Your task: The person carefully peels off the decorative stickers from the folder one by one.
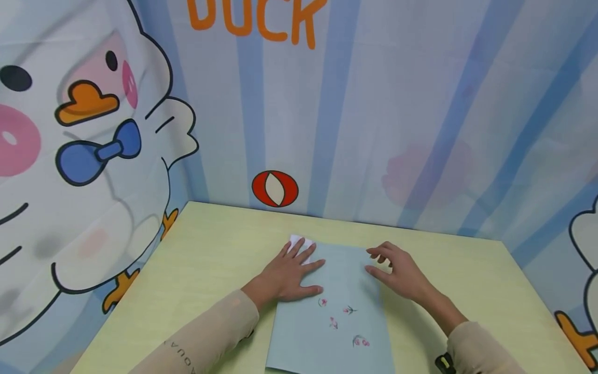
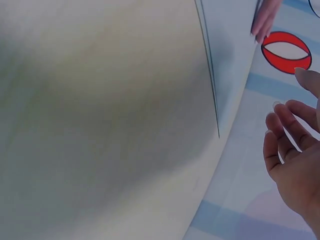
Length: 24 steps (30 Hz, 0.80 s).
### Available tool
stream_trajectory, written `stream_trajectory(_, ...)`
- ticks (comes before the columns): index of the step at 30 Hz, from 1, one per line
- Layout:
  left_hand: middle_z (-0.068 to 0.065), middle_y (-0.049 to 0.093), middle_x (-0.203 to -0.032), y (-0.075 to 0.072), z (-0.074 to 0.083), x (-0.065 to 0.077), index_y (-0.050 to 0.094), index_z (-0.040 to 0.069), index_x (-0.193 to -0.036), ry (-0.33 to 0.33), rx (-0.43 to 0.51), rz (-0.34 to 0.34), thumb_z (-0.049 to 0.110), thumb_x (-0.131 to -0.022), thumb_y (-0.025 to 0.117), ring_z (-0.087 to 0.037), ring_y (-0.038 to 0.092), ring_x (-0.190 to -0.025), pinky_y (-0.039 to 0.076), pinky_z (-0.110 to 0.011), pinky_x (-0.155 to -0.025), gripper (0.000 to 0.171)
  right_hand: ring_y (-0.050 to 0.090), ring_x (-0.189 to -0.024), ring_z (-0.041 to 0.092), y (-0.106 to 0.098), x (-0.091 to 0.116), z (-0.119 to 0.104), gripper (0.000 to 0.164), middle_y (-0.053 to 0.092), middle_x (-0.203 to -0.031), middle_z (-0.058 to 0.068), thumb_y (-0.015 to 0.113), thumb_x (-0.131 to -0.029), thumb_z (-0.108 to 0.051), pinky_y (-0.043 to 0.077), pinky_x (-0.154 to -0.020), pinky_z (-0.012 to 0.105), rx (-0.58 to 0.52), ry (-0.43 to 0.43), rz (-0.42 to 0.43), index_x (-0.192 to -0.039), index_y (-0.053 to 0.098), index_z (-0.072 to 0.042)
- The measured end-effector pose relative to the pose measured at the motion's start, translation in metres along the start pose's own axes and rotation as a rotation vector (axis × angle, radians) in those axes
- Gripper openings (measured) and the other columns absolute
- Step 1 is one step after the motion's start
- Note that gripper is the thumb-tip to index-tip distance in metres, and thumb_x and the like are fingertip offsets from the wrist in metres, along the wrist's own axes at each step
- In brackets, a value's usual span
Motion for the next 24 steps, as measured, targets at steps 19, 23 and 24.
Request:
stream_trajectory(19, -0.004, 0.016, -0.178, -0.001, -0.001, 0.000, 0.032, 0.037, -0.167, -0.003, -0.005, 0.004, 0.079, -0.100, 0.034, -0.035, 0.006, -0.164, 0.007, -0.058, -0.129, 0.080, 0.066, -0.092, 0.021, 0.043, 0.026, -0.027, 0.034, 0.068, -0.110, 0.001, 0.081, -0.096, -0.025, 0.057, -0.080, 0.039, -0.063, -0.102, -0.159, -0.123, 0.074, -0.006)
stream_trajectory(23, -0.004, 0.015, -0.178, 0.001, -0.001, 0.000, 0.032, 0.037, -0.167, -0.002, -0.003, 0.002, 0.080, -0.100, 0.034, -0.035, 0.006, -0.164, 0.007, -0.058, -0.129, 0.080, 0.066, -0.093, 0.020, 0.050, 0.030, -0.031, 0.032, 0.068, -0.112, 0.001, 0.082, -0.095, -0.025, 0.057, -0.083, 0.040, -0.090, -0.110, -0.199, -0.120, 0.075, -0.006)
stream_trajectory(24, -0.004, 0.016, -0.178, 0.001, -0.002, 0.000, 0.032, 0.037, -0.167, -0.001, -0.001, 0.003, 0.080, -0.100, 0.034, -0.035, 0.006, -0.164, 0.007, -0.058, -0.129, 0.080, 0.066, -0.093, 0.019, 0.052, 0.031, -0.032, 0.032, 0.069, -0.112, 0.001, 0.083, -0.095, -0.025, 0.057, -0.083, 0.039, -0.095, -0.111, -0.208, -0.120, 0.075, -0.006)
Point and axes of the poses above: each hand's wrist, its own x-axis away from the middle knuckle, its own y-axis out of the palm, z = x × y, the point moved 10 cm from there along -x, towards the middle knuckle
